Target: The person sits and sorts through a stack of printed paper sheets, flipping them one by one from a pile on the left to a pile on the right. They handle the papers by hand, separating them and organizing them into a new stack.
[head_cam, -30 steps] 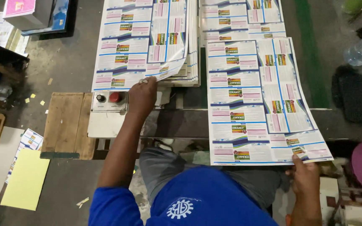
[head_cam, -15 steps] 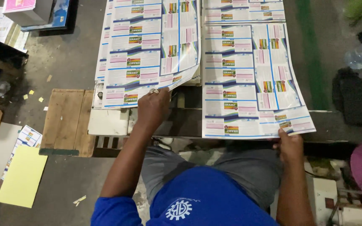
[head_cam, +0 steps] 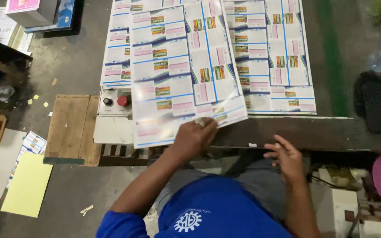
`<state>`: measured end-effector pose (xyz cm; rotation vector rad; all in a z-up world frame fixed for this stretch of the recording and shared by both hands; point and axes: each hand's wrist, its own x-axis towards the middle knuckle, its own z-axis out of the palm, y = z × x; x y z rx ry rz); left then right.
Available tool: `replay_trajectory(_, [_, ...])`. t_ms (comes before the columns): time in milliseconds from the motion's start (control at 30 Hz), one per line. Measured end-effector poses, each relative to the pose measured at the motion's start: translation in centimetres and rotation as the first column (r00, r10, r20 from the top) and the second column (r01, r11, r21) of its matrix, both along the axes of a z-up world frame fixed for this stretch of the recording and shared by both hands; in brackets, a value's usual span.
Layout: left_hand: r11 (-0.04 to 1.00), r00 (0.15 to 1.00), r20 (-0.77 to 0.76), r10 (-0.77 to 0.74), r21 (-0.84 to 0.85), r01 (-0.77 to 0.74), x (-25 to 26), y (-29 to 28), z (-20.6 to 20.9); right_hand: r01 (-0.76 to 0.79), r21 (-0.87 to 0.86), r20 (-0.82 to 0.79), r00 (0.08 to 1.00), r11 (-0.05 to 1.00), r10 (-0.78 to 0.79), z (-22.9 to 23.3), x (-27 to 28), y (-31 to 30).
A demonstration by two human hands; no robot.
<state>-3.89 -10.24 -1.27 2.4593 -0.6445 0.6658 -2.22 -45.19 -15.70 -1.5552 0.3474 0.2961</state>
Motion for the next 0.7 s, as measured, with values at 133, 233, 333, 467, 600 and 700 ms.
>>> replay_trajectory(133, [0.981, 0.978, -0.158, -0.135, 0.118, 0.155, -0.7, -5.2, -3.4, -0.223, 0.11, 0.063, 0.974, 0.969, 0.217, 0.6, -0.3, 3.6])
replay_trajectory(233, [0.967, 0.952, -0.2, -0.233, 0.057, 0.248, -1.4, -7.6, -3.4, -0.278, 0.26, 0.098, 0.96, 0.925, 0.261, 1.3, -0.6, 5.3])
replay_trajectory(333, [0.966, 0.966, -0.021, -0.257, -0.004, 0.257, -0.8, -7.1, -2.5, -0.149, 0.305, 0.076, 0.988, 0.941, 0.132, 1.6, -0.2, 4.8])
replay_trajectory(467, [0.988, 0.991, -0.018, -0.131, 0.082, 0.132, 2.7, -2.6, -3.6, -0.008, 0.213, 0.124, 0.992, 0.977, -0.019, 1.9, 0.3, 1.8])
replay_trajectory(600, [0.985, 0.986, -0.054, 0.158, 0.074, -0.154, 7.4, 4.4, -5.4, 0.198, 0.22, 0.15, 0.961, 0.955, -0.233, 0.8, 0.1, -2.7])
replay_trajectory(700, [0.915, 0.933, 0.048, 0.357, 0.183, -0.359, 10.6, 9.9, -8.1, 0.292, 0.19, 0.198, 0.924, 0.937, -0.328, 0.2, -0.9, -5.9])
